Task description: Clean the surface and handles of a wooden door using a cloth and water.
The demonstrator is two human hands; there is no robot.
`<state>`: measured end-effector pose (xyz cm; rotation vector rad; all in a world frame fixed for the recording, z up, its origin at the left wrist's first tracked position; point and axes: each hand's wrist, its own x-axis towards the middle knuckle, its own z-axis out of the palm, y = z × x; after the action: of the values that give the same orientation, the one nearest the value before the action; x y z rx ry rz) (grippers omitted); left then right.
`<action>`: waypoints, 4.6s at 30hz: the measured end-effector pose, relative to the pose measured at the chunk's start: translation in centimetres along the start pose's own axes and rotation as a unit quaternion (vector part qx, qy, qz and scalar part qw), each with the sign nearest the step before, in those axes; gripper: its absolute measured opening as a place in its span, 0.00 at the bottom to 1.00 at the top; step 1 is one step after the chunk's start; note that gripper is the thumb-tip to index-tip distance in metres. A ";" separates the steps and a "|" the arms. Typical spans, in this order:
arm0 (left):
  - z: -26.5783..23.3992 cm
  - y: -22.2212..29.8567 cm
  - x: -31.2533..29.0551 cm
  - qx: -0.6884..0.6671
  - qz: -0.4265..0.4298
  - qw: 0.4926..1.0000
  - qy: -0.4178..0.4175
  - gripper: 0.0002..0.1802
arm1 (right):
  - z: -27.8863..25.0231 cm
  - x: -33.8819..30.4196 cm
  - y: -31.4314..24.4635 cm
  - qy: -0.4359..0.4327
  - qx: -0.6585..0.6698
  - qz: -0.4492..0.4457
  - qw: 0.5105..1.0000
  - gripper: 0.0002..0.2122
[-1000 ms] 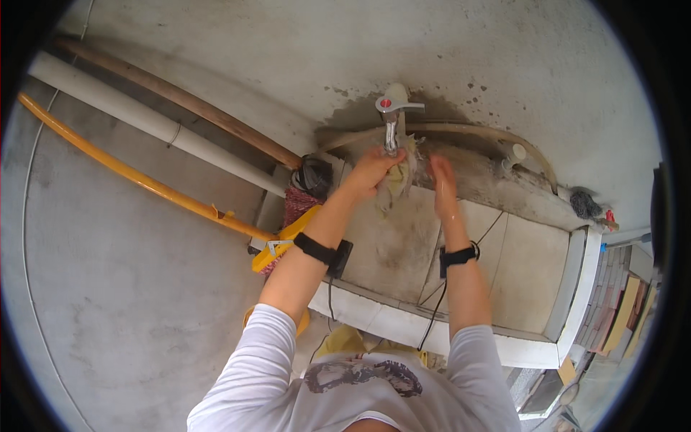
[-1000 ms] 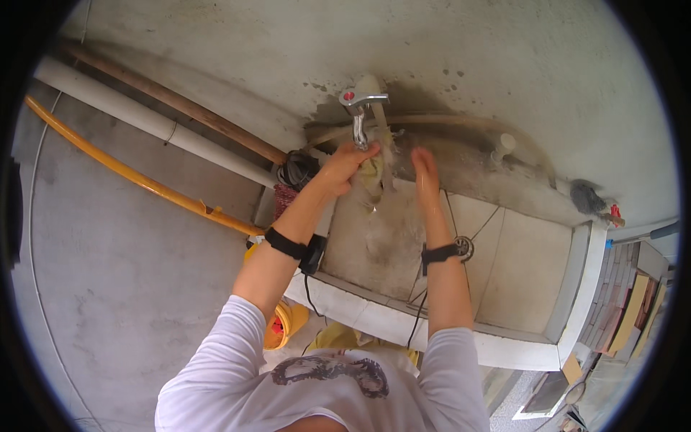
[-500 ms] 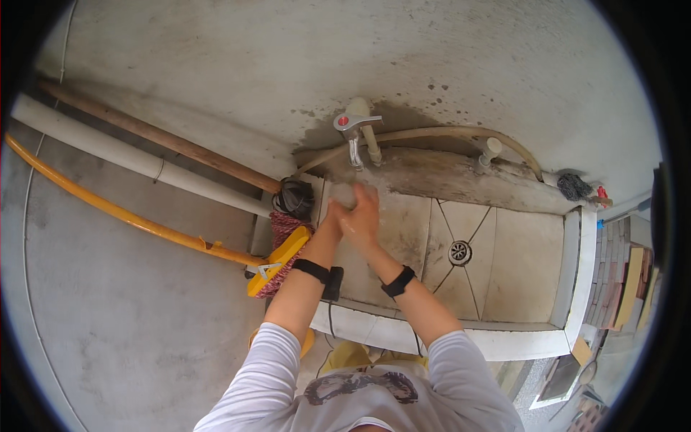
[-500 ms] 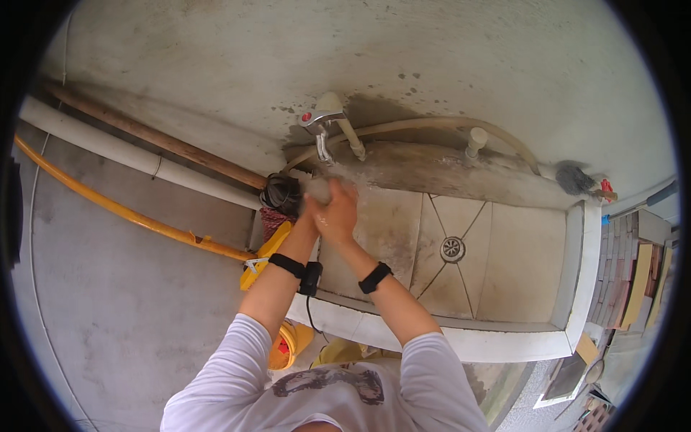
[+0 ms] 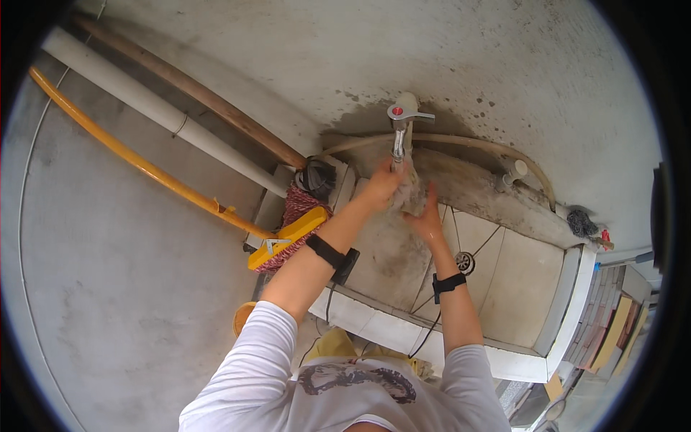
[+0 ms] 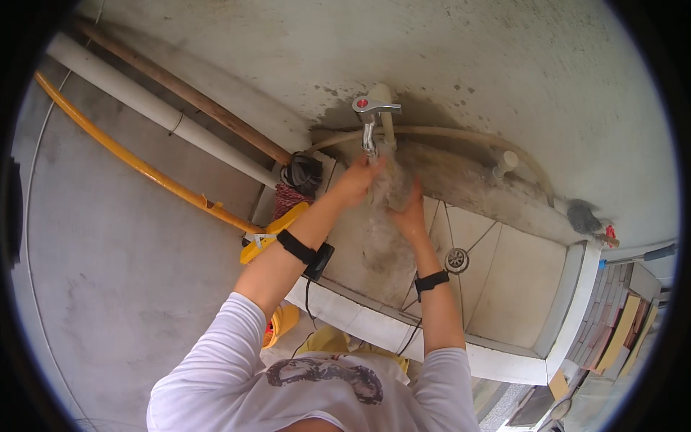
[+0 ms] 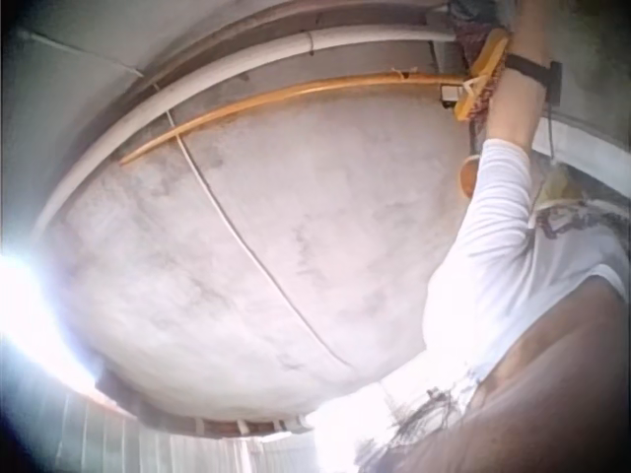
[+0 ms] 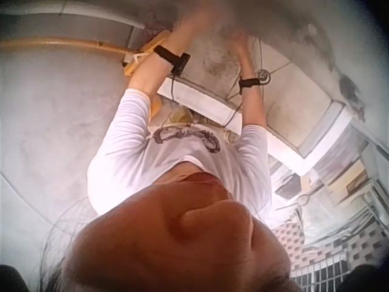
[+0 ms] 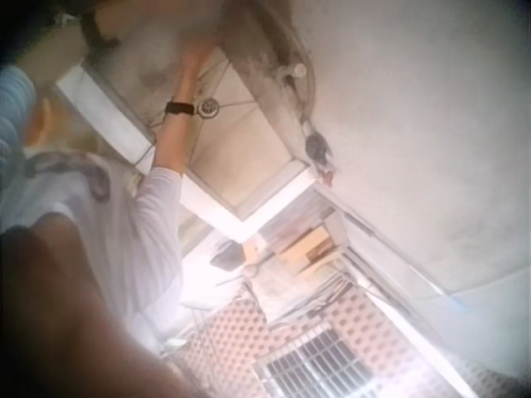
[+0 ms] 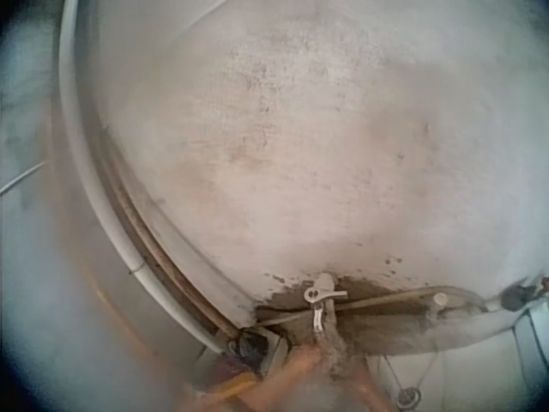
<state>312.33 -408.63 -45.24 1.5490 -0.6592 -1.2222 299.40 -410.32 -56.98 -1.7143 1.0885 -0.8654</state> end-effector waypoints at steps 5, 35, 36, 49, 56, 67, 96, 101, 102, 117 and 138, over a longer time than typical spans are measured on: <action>-0.4 -0.9 -0.9 -0.211 -0.058 0.974 -0.055 0.15 | 2.5 1.7 1.2 -0.061 0.026 -0.041 0.997 0.44; -0.3 -2.1 -5.4 -0.599 -0.220 0.727 -0.254 0.29 | -0.4 3.0 -5.2 -0.180 0.732 0.089 0.651 0.27; -1.0 -2.6 -5.2 -0.599 -0.221 0.728 -0.252 0.29 | -0.2 3.5 -5.5 -0.207 0.729 0.093 0.646 0.24; -0.6 -6.5 -3.6 0.408 0.037 0.911 0.045 0.28 | 1.5 6.5 -4.5 -0.183 0.226 0.128 0.948 0.11; -1.6 -6.6 -3.1 0.475 0.093 0.873 0.058 0.29 | -2.7 4.5 -8.8 -0.141 0.338 0.316 0.875 0.14; -1.3 -6.2 2.4 -0.510 -0.149 0.837 -0.133 0.32 | -5.3 0.6 -13.1 -0.143 -0.046 -0.255 0.955 0.07; -6.3 -6.8 2.9 -0.001 0.043 0.990 0.136 0.22 | -1.8 3.5 -6.0 -0.176 0.374 0.295 0.861 0.19; -6.4 -8.4 2.0 -0.213 -0.212 0.951 -0.067 0.29 | -3.4 2.8 -6.9 -0.122 0.203 0.164 0.958 0.17; -5.4 -7.3 0.9 -0.265 -0.242 0.933 -0.033 0.30 | -3.4 2.5 -7.4 -0.102 0.094 0.099 0.985 0.16; -0.7 -6.5 -0.3 -0.176 -0.023 0.984 -0.030 0.23 | -5.8 0.4 -7.2 -0.085 0.117 0.150 0.978 0.19; -0.5 -1.5 -2.6 0.252 0.224 0.941 -0.013 0.28 | -4.2 1.8 -6.1 -0.095 0.224 0.070 0.967 0.15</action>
<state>311.66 -405.70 -45.64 1.6611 -1.3394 -0.7572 298.21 -412.04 -49.63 -1.2958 0.8006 -0.7696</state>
